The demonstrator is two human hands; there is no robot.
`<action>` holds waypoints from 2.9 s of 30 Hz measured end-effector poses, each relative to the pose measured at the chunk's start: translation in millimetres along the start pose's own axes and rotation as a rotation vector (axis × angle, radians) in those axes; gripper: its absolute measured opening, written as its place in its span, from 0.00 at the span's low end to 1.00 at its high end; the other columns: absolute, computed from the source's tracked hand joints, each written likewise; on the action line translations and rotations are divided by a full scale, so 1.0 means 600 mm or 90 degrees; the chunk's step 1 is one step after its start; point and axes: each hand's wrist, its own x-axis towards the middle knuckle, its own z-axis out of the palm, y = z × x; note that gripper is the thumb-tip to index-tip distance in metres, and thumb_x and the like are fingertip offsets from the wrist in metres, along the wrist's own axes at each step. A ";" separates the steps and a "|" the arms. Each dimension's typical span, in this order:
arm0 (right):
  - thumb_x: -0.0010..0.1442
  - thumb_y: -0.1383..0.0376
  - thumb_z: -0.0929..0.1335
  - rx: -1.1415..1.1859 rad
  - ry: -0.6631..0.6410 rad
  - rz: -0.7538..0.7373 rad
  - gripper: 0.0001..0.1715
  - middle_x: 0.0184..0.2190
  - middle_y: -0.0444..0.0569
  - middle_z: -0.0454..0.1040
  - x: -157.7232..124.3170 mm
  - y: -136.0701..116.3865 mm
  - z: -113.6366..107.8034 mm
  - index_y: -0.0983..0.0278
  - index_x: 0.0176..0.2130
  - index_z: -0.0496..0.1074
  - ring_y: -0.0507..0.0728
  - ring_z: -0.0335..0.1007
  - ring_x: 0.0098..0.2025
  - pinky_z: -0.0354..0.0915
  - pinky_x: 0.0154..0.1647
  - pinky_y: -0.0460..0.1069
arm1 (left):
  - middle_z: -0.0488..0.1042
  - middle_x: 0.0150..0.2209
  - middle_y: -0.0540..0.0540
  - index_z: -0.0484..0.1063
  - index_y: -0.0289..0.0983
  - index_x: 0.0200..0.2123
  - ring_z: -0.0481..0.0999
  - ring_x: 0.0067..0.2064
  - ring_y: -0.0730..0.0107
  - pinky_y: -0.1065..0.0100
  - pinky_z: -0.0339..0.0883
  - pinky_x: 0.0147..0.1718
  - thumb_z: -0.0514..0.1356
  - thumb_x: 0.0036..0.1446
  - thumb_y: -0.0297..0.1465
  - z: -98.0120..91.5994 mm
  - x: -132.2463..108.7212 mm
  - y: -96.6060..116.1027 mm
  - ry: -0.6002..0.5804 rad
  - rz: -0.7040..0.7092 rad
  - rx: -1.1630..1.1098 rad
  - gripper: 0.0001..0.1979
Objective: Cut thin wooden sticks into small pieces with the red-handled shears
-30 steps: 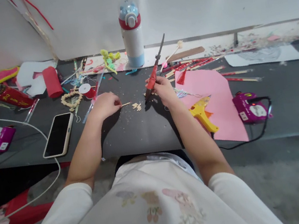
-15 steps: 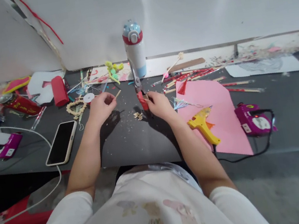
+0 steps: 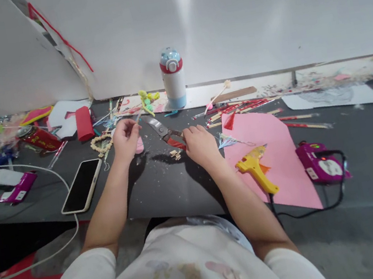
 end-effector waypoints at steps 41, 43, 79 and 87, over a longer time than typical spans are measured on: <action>0.60 0.68 0.59 0.053 0.028 0.044 0.08 0.31 0.54 0.71 0.009 -0.006 0.015 0.65 0.33 0.66 0.59 0.62 0.35 0.53 0.38 0.51 | 0.74 0.33 0.49 0.62 0.39 0.35 0.57 0.19 0.81 0.74 0.53 0.20 0.47 0.61 0.41 0.006 -0.009 0.016 -0.095 -0.129 -0.076 0.12; 0.60 0.68 0.60 0.072 0.014 0.030 0.08 0.31 0.53 0.71 0.009 -0.004 0.016 0.65 0.33 0.66 0.59 0.62 0.35 0.53 0.38 0.51 | 0.74 0.34 0.48 0.63 0.39 0.34 0.62 0.22 0.79 0.72 0.58 0.24 0.48 0.61 0.43 0.001 -0.008 0.011 -0.075 -0.058 -0.009 0.14; 0.60 0.63 0.61 0.268 -0.139 -0.006 0.11 0.28 0.49 0.71 0.009 -0.015 0.014 0.64 0.29 0.68 0.54 0.63 0.31 0.51 0.30 0.47 | 0.71 0.32 0.47 0.67 0.37 0.31 0.69 0.36 0.69 0.68 0.62 0.39 0.49 0.56 0.27 0.000 -0.013 0.020 -0.152 0.087 0.267 0.08; 0.60 0.63 0.61 0.289 -0.156 -0.001 0.11 0.27 0.48 0.71 0.010 -0.016 0.013 0.64 0.28 0.67 0.54 0.62 0.30 0.50 0.30 0.47 | 0.70 0.32 0.47 0.68 0.37 0.31 0.69 0.35 0.69 0.68 0.62 0.38 0.49 0.58 0.30 0.000 -0.014 0.023 -0.159 0.064 0.233 0.09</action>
